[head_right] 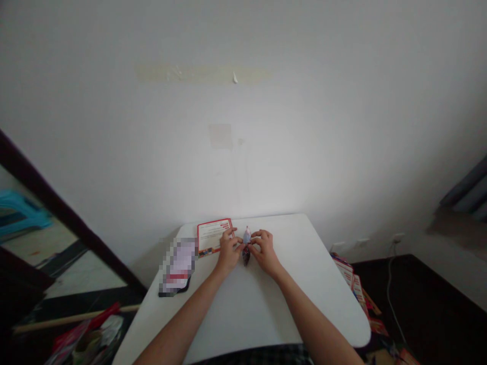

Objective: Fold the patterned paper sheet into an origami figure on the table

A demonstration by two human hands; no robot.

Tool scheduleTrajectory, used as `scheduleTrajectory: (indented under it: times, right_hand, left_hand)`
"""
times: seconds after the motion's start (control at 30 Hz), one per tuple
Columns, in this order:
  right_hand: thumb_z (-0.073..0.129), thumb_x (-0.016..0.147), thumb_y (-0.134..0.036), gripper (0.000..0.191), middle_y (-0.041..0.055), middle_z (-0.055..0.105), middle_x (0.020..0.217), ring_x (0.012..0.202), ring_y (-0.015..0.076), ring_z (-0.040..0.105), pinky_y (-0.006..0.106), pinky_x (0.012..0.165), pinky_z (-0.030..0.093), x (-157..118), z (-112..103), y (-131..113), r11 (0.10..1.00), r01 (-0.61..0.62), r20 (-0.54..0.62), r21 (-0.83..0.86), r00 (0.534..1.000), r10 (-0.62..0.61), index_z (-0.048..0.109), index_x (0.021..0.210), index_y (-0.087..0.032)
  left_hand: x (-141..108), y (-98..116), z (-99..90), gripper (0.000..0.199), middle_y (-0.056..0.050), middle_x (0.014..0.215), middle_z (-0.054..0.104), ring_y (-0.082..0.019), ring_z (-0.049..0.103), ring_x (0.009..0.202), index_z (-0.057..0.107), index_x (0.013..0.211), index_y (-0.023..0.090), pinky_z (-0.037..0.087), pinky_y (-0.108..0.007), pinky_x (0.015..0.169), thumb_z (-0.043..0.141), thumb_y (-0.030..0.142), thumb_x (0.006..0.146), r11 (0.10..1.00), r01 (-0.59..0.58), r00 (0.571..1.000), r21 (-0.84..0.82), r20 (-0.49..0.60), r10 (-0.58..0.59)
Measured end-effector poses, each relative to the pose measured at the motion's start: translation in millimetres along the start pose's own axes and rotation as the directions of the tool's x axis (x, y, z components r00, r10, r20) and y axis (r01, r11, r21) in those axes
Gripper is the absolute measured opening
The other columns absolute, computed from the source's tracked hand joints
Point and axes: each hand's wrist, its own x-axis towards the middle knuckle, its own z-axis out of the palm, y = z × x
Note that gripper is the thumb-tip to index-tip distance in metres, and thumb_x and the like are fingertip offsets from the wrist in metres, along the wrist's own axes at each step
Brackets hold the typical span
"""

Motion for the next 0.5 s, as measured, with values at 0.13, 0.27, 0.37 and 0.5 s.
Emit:
scheduleTrajectory:
  times: [0.13, 0.27, 0.37, 0.5]
  right_hand:
    - [0.062, 0.085, -0.039, 0.015, 0.0065, 0.062, 0.108, 0.117, 0.0253, 0.044, 0.048, 0.106, 0.033, 1.5, -2.3, 4.7, 1.0, -0.012, -0.039, 0.007, 0.999, 0.013, 0.07, 0.083, -0.027]
    - [0.065, 0.082, -0.041, 0.016, 0.0066, 0.061, 0.109, 0.116, 0.0257, 0.044, 0.048, 0.105, 0.033, 2.9, -5.7, 10.6, 0.999, -0.038, -0.081, -0.009, 0.996, 0.037, 0.072, 0.083, -0.027]
    - [0.065, 0.082, -0.041, 0.016, 0.0067, 0.061, 0.108, 0.116, 0.0261, 0.045, 0.047, 0.105, 0.033, 2.9, -6.3, 11.7, 0.999, -0.044, -0.084, -0.018, 0.996, 0.042, 0.072, 0.083, -0.027]
    - [0.063, 0.083, -0.04, 0.016, 0.0068, 0.062, 0.108, 0.114, 0.0257, 0.047, 0.047, 0.104, 0.034, 1.9, -4.5, 9.1, 0.999, -0.039, -0.057, -0.018, 0.998, 0.038, 0.072, 0.083, -0.026]
  left_hand:
    - [0.8, -1.1, -1.5, 0.003, -0.006, 0.122, 0.057, -0.027, 0.05, 0.119, 0.074, 0.069, 0.024, 0.037, -0.05, 0.104, 0.074, 0.024, 0.071, 1.0, 0.024, 1.0, -0.014, 0.002, -0.024]
    - [1.5, -0.6, -2.1, 0.004, -0.006, 0.123, 0.059, -0.027, 0.051, 0.119, 0.077, 0.075, 0.025, 0.036, -0.05, 0.105, 0.074, 0.028, 0.073, 0.998, 0.052, 0.999, -0.026, 0.008, -0.052]
    - [1.8, 0.7, -2.2, 0.006, -0.007, 0.127, 0.058, -0.028, 0.051, 0.12, 0.077, 0.076, 0.025, 0.036, -0.05, 0.105, 0.074, 0.03, 0.073, 0.998, 0.057, 0.998, -0.028, 0.003, -0.057]
    - [1.3, 2.6, -2.2, 0.005, -0.006, 0.131, 0.057, -0.028, 0.05, 0.122, 0.077, 0.075, 0.025, 0.035, -0.05, 0.106, 0.074, 0.028, 0.073, 0.999, 0.031, 0.999, -0.014, 0.027, -0.03]
